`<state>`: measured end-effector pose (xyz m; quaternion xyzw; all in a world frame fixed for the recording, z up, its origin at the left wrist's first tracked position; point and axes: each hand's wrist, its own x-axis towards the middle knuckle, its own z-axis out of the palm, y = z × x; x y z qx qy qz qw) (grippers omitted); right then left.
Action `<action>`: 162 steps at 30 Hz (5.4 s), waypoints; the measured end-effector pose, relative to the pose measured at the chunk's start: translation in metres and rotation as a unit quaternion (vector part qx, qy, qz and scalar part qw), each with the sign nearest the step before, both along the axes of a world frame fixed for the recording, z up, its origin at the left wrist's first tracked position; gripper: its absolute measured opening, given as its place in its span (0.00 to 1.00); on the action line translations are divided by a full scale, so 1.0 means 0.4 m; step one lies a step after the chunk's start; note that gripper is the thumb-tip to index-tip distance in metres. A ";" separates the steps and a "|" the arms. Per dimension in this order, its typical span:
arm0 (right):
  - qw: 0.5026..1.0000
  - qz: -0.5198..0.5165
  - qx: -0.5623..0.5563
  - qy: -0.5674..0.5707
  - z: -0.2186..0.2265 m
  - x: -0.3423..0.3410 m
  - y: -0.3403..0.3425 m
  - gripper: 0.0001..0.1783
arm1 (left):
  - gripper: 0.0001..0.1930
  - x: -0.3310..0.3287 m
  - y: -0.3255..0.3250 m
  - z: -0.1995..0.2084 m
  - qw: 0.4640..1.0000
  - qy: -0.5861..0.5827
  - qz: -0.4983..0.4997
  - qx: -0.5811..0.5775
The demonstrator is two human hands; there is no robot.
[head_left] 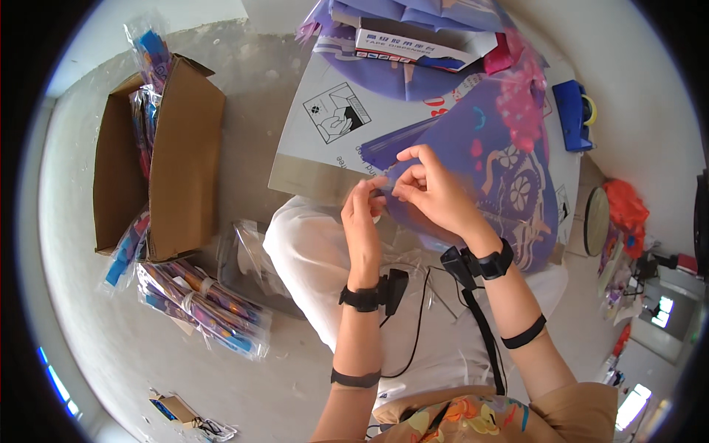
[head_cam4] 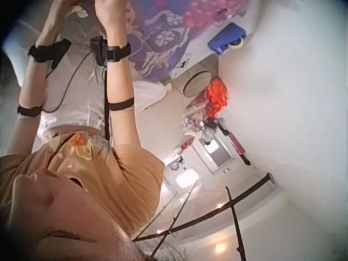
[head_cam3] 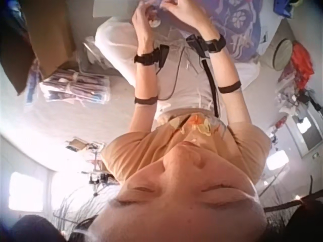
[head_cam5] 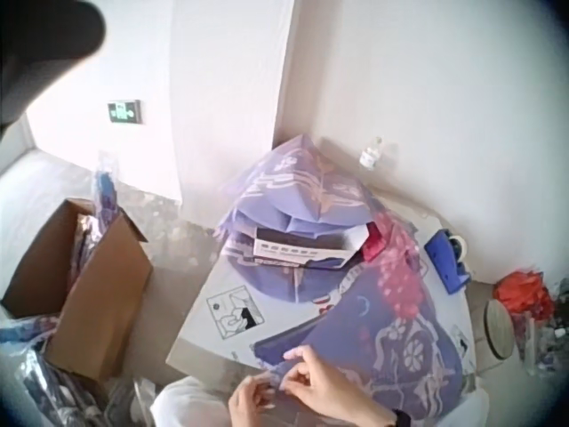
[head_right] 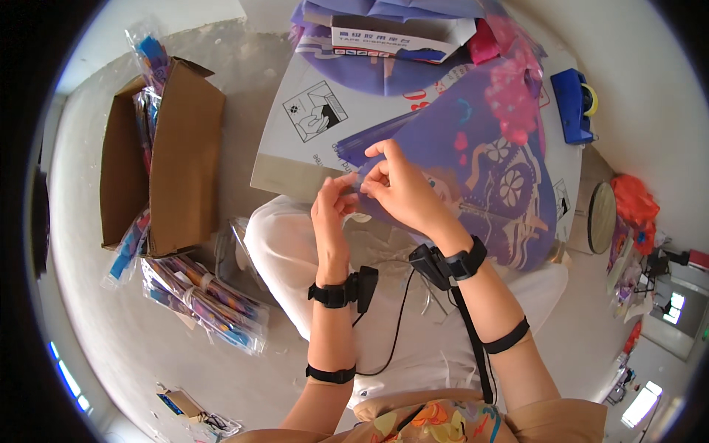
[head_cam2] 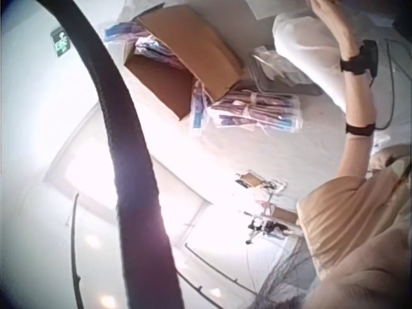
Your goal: Assembling kites by attaching plastic support rods and using adhesive tape to secure parts.
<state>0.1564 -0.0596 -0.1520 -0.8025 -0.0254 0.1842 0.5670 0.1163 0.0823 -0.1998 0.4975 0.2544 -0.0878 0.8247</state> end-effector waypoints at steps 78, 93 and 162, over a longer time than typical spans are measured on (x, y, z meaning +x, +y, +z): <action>0.993 -0.019 0.051 -0.104 0.193 -0.454 -0.139 0.19 | 0.13 -0.430 -0.128 0.229 0.990 -0.116 -0.022 0.083; 0.997 -0.029 0.034 -0.068 0.197 -0.440 -0.116 0.16 | 0.15 -0.428 -0.118 0.241 0.995 -0.101 -0.013 0.016; 0.988 -0.038 0.143 0.044 0.198 -0.391 -0.105 0.10 | 0.14 -0.398 -0.140 0.170 0.982 -0.153 -0.043 0.106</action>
